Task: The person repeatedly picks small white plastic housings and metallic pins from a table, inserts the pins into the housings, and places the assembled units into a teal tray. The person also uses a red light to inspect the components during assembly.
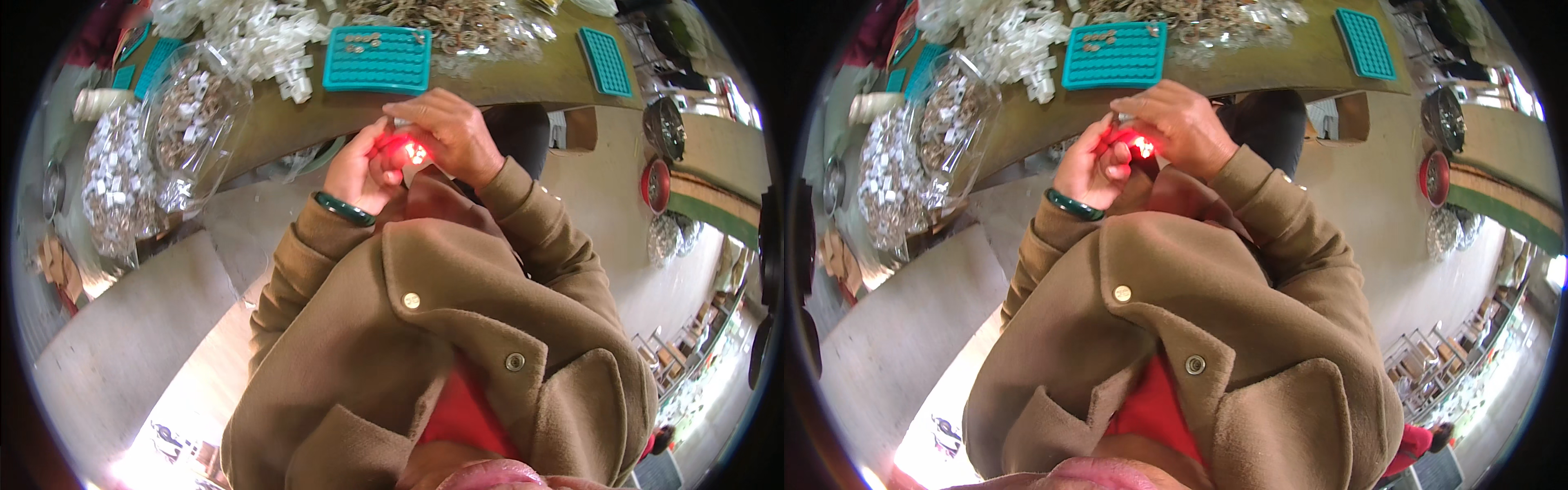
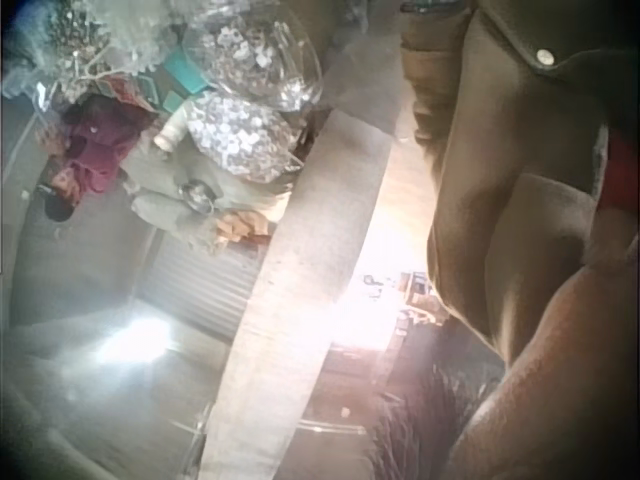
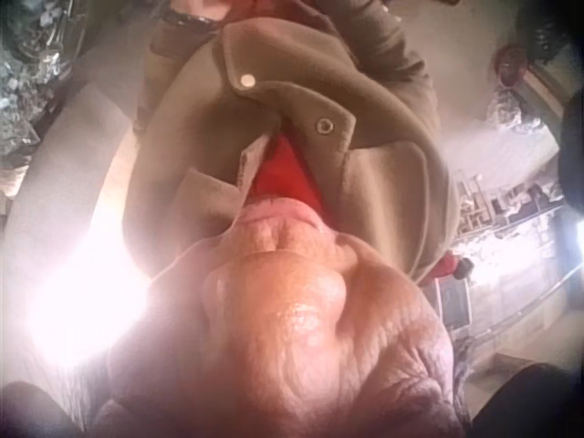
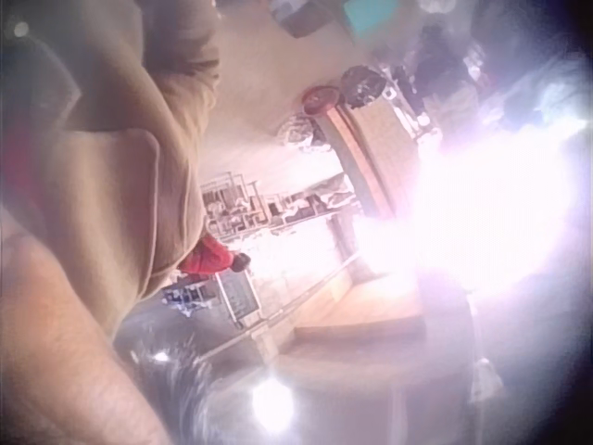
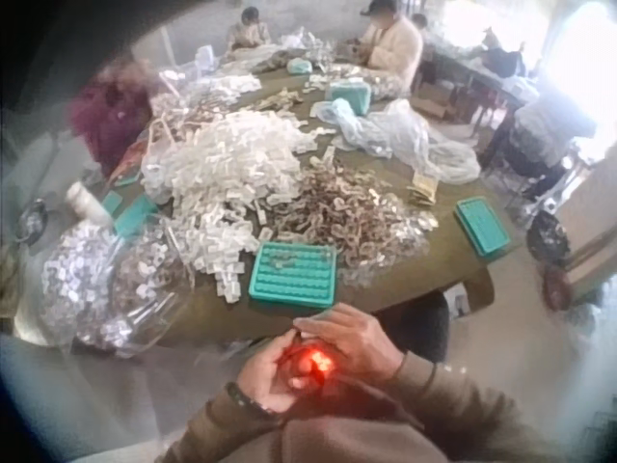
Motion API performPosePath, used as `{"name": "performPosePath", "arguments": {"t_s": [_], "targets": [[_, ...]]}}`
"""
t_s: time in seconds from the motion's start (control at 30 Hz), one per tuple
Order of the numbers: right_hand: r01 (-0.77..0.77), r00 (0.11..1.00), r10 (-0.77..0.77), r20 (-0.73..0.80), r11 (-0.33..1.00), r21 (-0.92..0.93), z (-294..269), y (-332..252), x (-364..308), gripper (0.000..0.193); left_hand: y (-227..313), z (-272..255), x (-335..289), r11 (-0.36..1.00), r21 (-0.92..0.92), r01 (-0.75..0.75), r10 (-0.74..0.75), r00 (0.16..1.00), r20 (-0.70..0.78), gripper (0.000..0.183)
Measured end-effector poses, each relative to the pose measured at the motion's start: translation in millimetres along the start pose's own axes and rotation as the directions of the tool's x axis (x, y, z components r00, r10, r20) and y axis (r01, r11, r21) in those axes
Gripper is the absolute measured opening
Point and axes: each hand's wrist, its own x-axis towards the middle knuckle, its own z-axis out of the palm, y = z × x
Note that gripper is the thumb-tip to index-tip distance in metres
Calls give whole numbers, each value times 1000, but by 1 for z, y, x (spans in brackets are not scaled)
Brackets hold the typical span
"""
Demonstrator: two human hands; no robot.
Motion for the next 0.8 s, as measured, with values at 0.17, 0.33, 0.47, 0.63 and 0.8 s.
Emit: {"name": "performPosePath", "arguments": {"t_s": [0.17,0.33,0.47,0.63,0.8], "targets": [[-22,999,19,-41,997,-75,2,-1,-34,38,-22,-5,12,972,235,21,4,994,-106,16],[-137,987,102,-121,934,-331,-22,17,-50,46,-23,-11,22,897,434,-84,76,996,35,26],[-224,973,163,-164,843,-489,-24,32,-46,43,-29,-4,26,748,611,-261,268,960,83,25],[-158,987,138,-78,809,-566,-21,47,-46,33,-26,-1,28,763,556,-330,316,940,126,23],[28,982,-109,-157,893,-448,-17,56,-43,16,-22,-2,27,854,498,-149,174,985,-5,30]]}}
